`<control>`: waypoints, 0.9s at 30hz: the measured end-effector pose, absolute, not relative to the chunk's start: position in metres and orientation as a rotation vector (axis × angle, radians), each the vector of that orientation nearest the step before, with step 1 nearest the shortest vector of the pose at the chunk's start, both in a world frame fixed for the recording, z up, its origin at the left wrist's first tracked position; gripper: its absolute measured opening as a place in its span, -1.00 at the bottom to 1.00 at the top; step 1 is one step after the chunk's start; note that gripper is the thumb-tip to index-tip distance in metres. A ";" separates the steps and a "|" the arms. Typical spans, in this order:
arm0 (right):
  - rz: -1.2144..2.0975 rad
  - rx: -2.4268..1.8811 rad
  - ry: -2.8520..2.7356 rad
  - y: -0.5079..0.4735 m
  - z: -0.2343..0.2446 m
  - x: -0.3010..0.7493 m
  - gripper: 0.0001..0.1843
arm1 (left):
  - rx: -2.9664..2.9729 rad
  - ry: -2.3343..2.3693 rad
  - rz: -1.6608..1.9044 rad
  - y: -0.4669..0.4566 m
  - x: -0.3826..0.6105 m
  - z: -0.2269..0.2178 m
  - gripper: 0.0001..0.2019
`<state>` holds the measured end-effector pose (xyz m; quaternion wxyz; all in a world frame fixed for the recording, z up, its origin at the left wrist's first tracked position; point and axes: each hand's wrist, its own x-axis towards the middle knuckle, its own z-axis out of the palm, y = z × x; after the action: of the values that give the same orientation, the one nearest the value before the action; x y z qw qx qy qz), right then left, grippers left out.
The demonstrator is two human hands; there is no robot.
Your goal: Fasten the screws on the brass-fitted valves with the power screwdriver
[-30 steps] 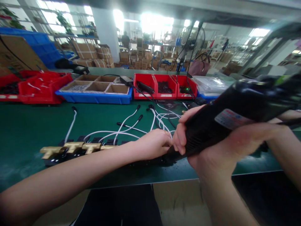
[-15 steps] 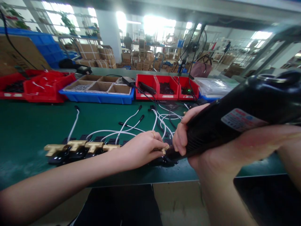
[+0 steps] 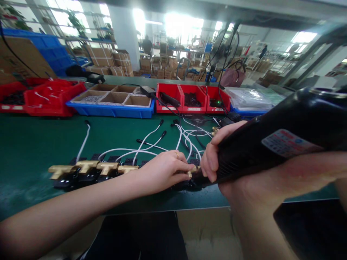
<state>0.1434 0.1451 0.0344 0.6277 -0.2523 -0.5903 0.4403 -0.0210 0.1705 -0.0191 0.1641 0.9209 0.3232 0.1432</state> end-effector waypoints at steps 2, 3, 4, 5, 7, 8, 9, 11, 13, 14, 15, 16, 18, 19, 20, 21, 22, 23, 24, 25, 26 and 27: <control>0.948 -0.604 -1.368 0.144 0.036 0.138 -0.49 | 2.636 0.916 0.405 0.171 -0.022 -0.017 -0.83; 0.913 -0.642 -1.328 0.144 0.038 0.135 -0.47 | 2.645 0.910 0.406 0.171 -0.022 -0.017 -0.82; 0.884 -0.675 -1.295 0.143 0.039 0.131 -0.45 | 2.655 0.899 0.408 0.172 -0.022 -0.017 -0.80; 0.864 -0.701 -1.278 0.143 0.041 0.128 -0.43 | 2.665 0.887 0.408 0.173 -0.023 -0.017 -0.78; 0.833 -0.727 -1.274 0.143 0.042 0.124 -0.42 | 2.674 0.867 0.410 0.175 -0.023 -0.019 -0.75; 0.831 -0.729 -1.283 0.143 0.043 0.123 -0.42 | 2.672 0.858 0.410 0.176 -0.024 -0.020 -0.75; 0.829 -0.729 -1.287 0.143 0.043 0.123 -0.41 | 2.667 0.851 0.415 0.177 -0.024 -0.021 -0.75; 0.842 -0.723 -1.292 0.143 0.042 0.125 -0.41 | 2.659 0.842 0.428 0.179 -0.024 -0.022 -0.74; 0.916 -0.676 -1.358 0.144 0.041 0.128 -0.45 | 2.659 0.833 0.432 0.180 -0.024 -0.023 -0.74; 0.955 -0.650 -1.397 0.144 0.040 0.129 -0.49 | 2.662 0.829 0.429 0.180 -0.024 -0.023 -0.74; 0.993 -0.629 -1.434 0.145 0.040 0.130 -0.52 | 2.667 0.824 0.422 0.180 -0.024 -0.023 -0.74; 1.022 -0.613 -1.462 0.146 0.040 0.130 -0.53 | 2.672 0.818 0.413 0.180 -0.025 -0.023 -0.73; 1.015 -0.622 -1.453 0.147 0.041 0.128 -0.53 | 2.681 0.810 0.403 0.179 -0.025 -0.024 -0.72; 0.995 -0.636 -1.435 0.148 0.041 0.126 -0.49 | 2.682 0.814 0.405 0.179 -0.026 -0.025 -0.72; 0.972 -0.647 -1.413 0.149 0.041 0.124 -0.42 | 2.680 0.824 0.408 0.178 -0.026 -0.026 -0.72; 0.945 -0.660 -1.388 0.149 0.041 0.122 -0.37 | 2.676 0.837 0.411 0.178 -0.026 -0.026 -0.72; 0.926 -0.671 -1.369 0.150 0.040 0.120 -0.33 | 2.672 0.850 0.417 0.177 -0.026 -0.027 -0.72; 0.918 -0.683 -1.360 0.150 0.039 0.119 -0.31 | 2.666 0.860 0.423 0.177 -0.026 -0.027 -0.72; 0.912 -0.690 -1.357 0.151 0.038 0.118 -0.31 | 2.658 0.867 0.428 0.176 -0.025 -0.028 -0.71; 0.909 -0.692 -1.347 0.151 0.037 0.117 -0.32 | 2.650 0.868 0.435 0.176 -0.025 -0.028 -0.71; 0.924 -0.678 -1.343 0.152 0.036 0.117 -0.33 | 2.644 0.866 0.440 0.176 -0.025 -0.028 -0.72; 0.959 -0.662 -1.328 0.152 0.036 0.117 -0.34 | 2.640 0.866 0.445 0.176 -0.025 -0.028 -0.72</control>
<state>0.1166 0.1524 0.0358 0.6346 -0.2896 -0.5808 0.4197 -0.0248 0.1757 -0.0279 0.1630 0.9257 0.3036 0.1561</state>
